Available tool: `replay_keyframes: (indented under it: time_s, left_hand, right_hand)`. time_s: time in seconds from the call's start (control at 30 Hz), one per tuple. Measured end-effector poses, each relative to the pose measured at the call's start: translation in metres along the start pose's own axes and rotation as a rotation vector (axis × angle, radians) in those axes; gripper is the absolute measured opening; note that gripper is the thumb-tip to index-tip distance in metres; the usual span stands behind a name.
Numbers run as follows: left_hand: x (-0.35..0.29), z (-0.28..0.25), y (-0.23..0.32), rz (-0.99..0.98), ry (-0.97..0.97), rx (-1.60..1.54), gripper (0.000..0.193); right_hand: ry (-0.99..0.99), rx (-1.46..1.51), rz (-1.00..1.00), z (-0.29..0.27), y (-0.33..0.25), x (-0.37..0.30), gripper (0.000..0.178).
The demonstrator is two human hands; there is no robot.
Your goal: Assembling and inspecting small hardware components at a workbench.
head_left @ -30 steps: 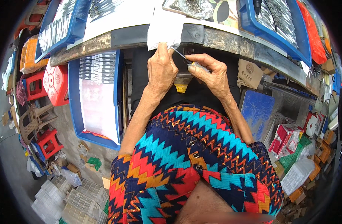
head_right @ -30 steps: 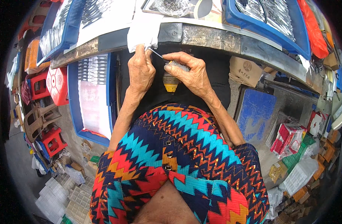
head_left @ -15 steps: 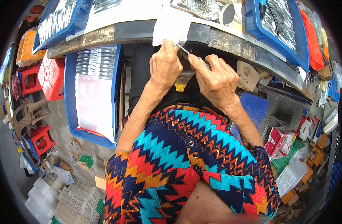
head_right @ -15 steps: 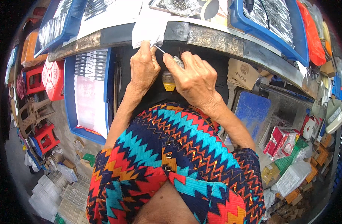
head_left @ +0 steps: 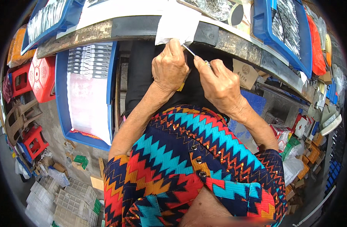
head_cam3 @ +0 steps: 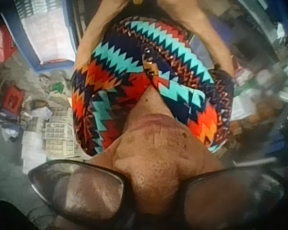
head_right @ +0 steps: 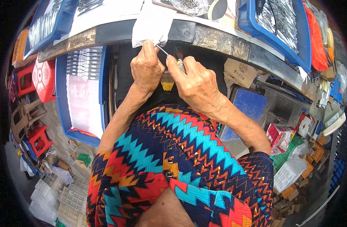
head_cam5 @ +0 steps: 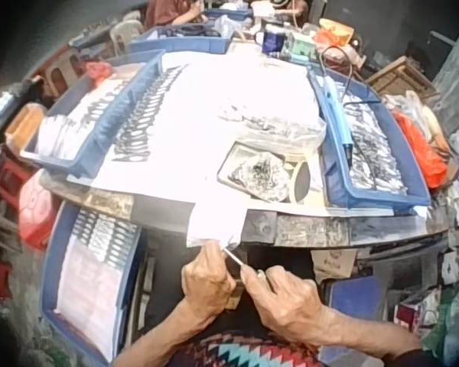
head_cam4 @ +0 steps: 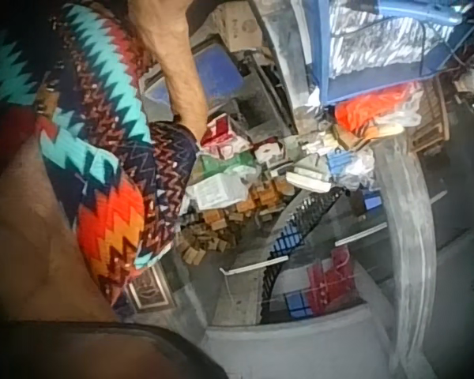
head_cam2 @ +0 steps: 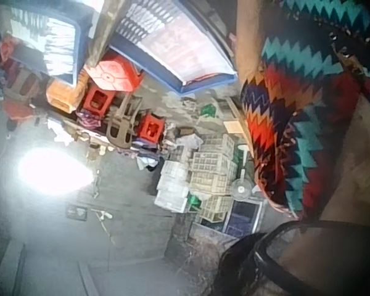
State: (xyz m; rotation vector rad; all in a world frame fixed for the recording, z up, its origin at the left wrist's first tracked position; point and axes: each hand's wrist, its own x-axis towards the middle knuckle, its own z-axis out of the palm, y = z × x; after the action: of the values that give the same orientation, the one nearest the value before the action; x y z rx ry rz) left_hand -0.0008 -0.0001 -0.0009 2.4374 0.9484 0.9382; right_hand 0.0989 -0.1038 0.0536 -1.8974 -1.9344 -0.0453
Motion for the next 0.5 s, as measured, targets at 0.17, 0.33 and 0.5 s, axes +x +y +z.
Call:
replay_keyframes:
  time_s: [0.17,0.33,0.5]
  left_hand:
    - [0.001,0.002,0.001,0.011,0.004,0.071,0.013]
    - [0.000,0.002,0.002,0.007,0.013,0.092,0.013]
    - [-0.001,0.003,0.003,-0.015,-0.001,0.076,0.014]
  right_hand:
    - [0.067,0.644,0.351,-0.002,0.000,0.004,0.026]
    - [-0.219,2.046,1.159,-0.004,0.022,0.001,0.028]
    - [-0.187,2.354,1.101,0.001,0.024,-0.004,0.030]
